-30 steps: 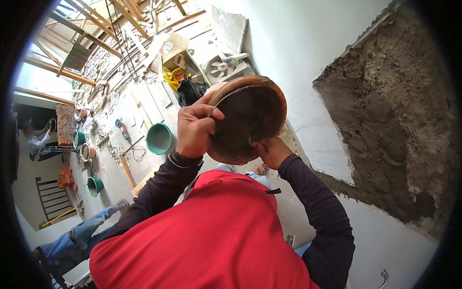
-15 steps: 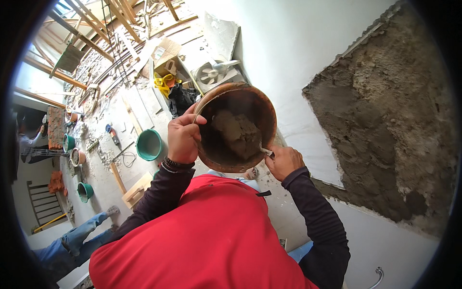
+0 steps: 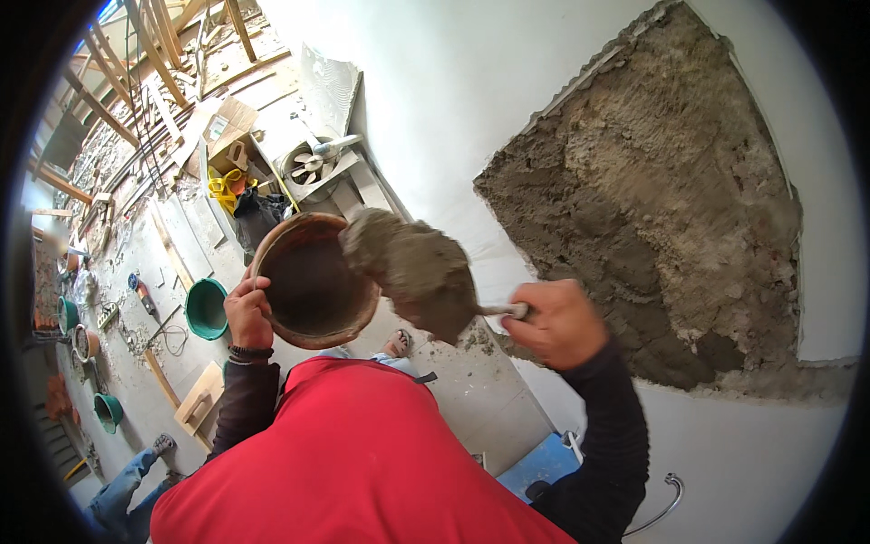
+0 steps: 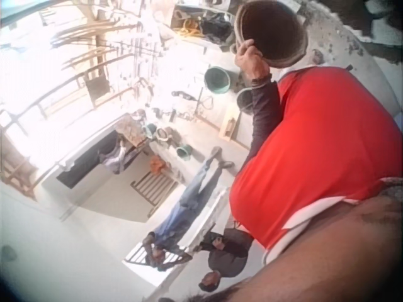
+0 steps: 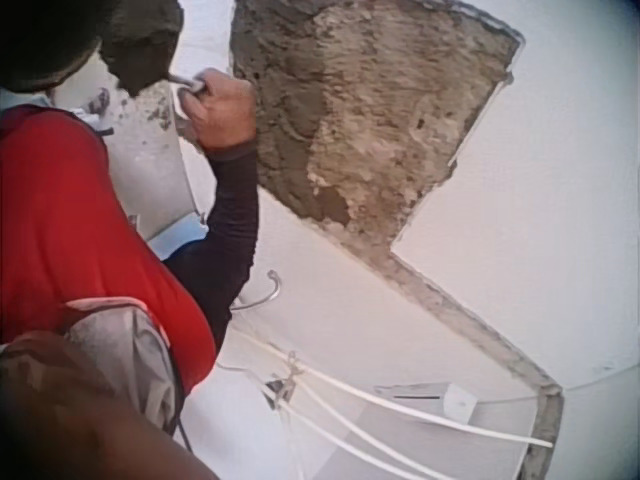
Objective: The person applies wet plaster from a bowl onto a damaged section of a wall using a trowel, spreading it to fill the uneven surface.
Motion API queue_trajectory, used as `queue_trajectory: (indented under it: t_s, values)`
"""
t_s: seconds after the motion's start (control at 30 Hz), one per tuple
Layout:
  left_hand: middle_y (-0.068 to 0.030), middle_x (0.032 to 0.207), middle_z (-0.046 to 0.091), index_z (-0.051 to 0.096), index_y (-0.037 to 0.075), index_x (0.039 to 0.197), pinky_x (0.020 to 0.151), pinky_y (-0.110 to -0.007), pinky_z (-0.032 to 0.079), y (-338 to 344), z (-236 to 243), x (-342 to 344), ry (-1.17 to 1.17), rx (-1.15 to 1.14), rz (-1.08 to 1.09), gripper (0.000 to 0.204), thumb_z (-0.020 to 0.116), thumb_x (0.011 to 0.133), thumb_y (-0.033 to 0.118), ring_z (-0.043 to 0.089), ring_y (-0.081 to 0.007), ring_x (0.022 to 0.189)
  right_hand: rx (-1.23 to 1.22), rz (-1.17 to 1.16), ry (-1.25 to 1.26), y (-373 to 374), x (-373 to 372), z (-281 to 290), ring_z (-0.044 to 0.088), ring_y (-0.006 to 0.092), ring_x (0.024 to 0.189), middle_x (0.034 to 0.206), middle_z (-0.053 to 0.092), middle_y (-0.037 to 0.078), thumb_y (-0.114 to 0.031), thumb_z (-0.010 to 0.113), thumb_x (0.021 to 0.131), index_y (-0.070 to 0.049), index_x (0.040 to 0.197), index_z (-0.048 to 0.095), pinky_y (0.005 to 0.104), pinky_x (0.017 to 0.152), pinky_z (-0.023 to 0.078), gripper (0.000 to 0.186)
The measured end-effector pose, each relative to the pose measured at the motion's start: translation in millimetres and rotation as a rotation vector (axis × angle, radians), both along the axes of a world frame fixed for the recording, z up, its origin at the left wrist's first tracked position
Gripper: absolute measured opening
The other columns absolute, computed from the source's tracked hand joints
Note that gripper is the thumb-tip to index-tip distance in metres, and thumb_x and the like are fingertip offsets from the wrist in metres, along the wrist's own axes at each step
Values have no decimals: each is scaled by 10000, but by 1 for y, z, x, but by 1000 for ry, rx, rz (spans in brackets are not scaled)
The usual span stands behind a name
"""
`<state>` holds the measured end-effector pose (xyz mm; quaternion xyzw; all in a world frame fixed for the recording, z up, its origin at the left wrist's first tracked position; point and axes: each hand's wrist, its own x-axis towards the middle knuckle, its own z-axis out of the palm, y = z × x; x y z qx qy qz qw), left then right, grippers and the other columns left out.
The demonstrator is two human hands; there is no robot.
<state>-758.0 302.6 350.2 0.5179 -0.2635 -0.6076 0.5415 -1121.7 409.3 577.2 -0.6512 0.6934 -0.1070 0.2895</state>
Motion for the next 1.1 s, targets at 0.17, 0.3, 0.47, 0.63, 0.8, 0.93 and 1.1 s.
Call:
queue_trajectory:
  t_s: [0.17,0.3,0.47,0.63,0.8,0.93,1.1]
  values:
    - [-149,1289,548,650,-94,759,462,-156,349,10,-24,21,-107,-23,107,250,465,599,-145,580,-134,783,333,-125,-281,-7,-118,27,517,117,492,600,578,15,-152,674,762,-21,733,599,287,450,393,154]
    - [-219,1363,466,654,-93,749,495,-150,374,14,-58,41,-219,-31,228,260,461,582,-141,604,-191,954,355,-491,76,-27,-228,28,471,96,457,578,525,7,-193,615,827,-41,779,594,268,413,377,161]
    - [-216,1220,563,659,-79,751,469,-175,366,26,-48,46,-223,-70,234,228,485,609,-121,626,-166,789,-37,-634,286,-12,-230,117,428,112,441,575,502,23,-185,590,841,-17,826,582,304,425,349,169]
    - [-143,1119,602,658,-55,756,427,-178,297,23,-4,10,-99,188,152,189,500,656,-76,451,-59,468,-197,-134,409,-21,-153,46,434,133,497,581,483,44,-155,625,810,-4,855,547,320,489,369,175]
    - [-146,1114,619,677,-73,736,566,-197,414,16,24,-36,-126,-211,-28,199,521,613,-90,598,-149,786,181,180,369,-40,-27,-84,622,353,747,810,640,179,-239,694,765,-30,887,601,408,652,483,259]
    - [-186,1143,624,677,-81,717,872,-268,440,12,44,-65,-126,-343,-154,220,498,590,-88,607,-245,1013,-31,213,745,-56,22,-146,656,326,740,784,651,137,-226,609,810,-67,840,617,405,652,527,162]
    - [-196,1123,634,668,-96,715,885,-271,435,4,70,-100,-66,-404,-252,227,488,578,-88,606,-249,1019,-194,152,975,-51,47,-174,670,264,693,768,643,94,-146,546,818,-83,820,601,373,601,538,83]
